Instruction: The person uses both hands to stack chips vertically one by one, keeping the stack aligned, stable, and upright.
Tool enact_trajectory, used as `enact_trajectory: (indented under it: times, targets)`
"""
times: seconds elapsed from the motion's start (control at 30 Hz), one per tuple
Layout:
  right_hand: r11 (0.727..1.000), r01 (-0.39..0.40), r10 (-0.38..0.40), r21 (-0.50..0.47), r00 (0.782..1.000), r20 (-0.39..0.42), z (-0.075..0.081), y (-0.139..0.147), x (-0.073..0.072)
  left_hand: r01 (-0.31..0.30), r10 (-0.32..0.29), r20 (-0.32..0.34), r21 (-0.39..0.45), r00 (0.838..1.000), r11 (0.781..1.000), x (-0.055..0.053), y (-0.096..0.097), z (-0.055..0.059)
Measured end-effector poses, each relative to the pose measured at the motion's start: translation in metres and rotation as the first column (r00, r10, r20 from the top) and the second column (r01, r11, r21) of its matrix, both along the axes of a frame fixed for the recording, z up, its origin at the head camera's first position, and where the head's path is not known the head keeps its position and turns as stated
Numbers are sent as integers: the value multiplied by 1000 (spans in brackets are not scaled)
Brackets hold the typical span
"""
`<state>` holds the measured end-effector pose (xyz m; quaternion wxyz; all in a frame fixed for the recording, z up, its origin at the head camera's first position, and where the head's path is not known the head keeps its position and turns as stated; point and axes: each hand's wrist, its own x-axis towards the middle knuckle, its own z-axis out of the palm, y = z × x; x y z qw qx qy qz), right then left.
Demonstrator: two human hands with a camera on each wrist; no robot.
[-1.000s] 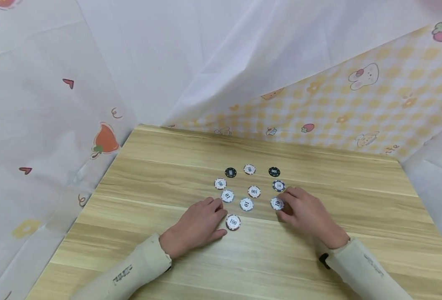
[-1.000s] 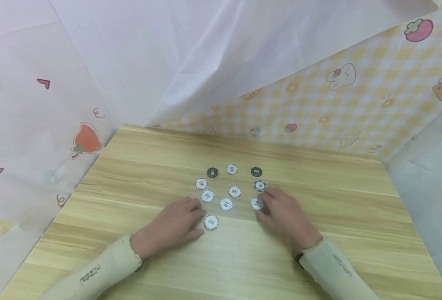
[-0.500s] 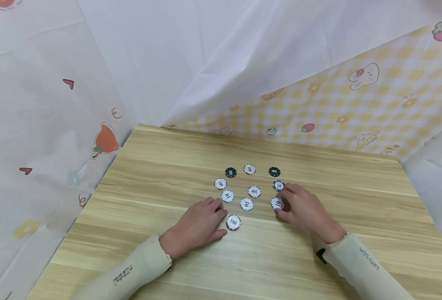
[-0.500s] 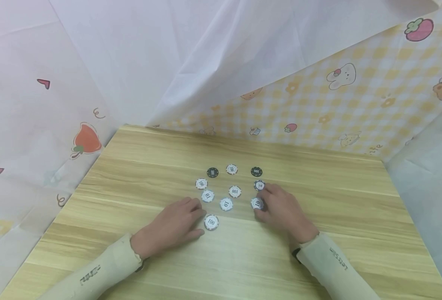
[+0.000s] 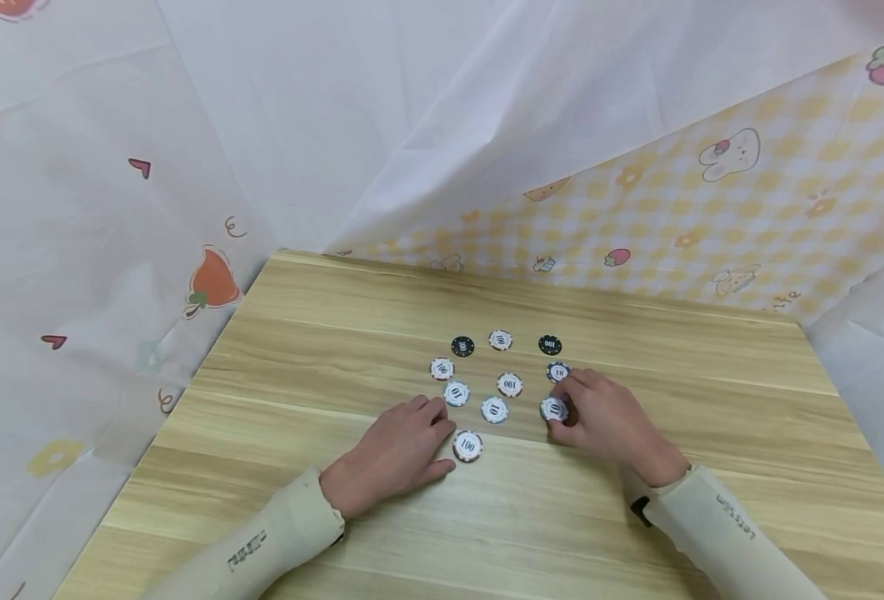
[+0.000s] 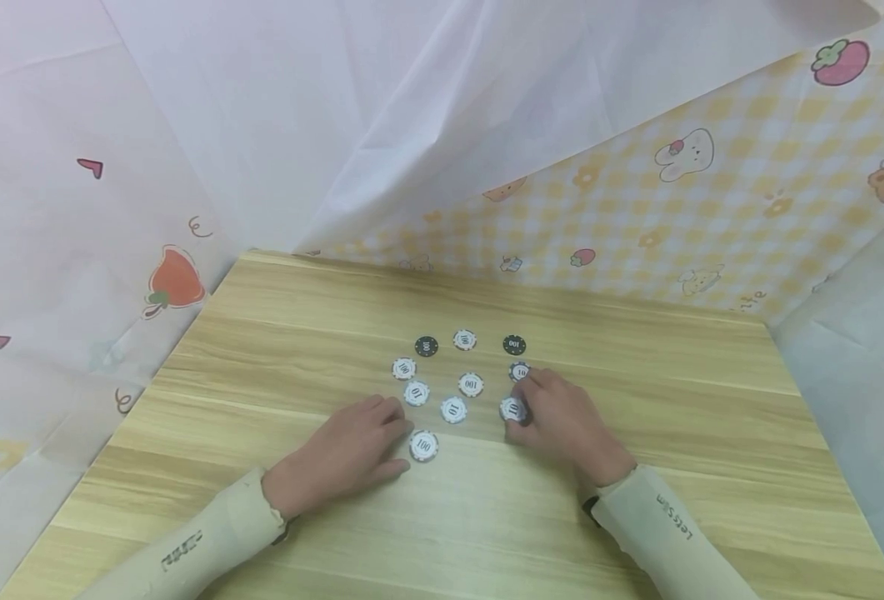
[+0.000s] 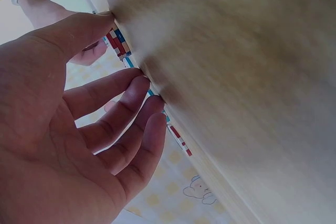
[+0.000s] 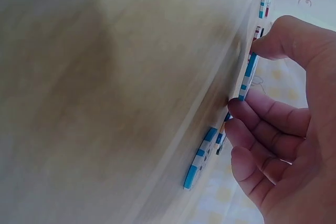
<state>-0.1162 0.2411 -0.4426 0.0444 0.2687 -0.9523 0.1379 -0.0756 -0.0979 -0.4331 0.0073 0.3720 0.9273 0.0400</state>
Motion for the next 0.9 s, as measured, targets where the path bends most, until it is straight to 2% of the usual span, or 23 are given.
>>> enact_trajectory:
  times: [0.3,0.67,0.9]
  targets:
    - [1000,-26,26,7,999,-30,-1,-4,2,0,0,2,1,1000,1000,0,0,0]
    - [999,-35,35,26,999,6,0,-14,7,5,-4,-4,8,1000,1000,1,0,1]
    - [997,-75,76,36,997,-16,1,-23,10,4,-4,-7,12,1000,1000,1,0,0]
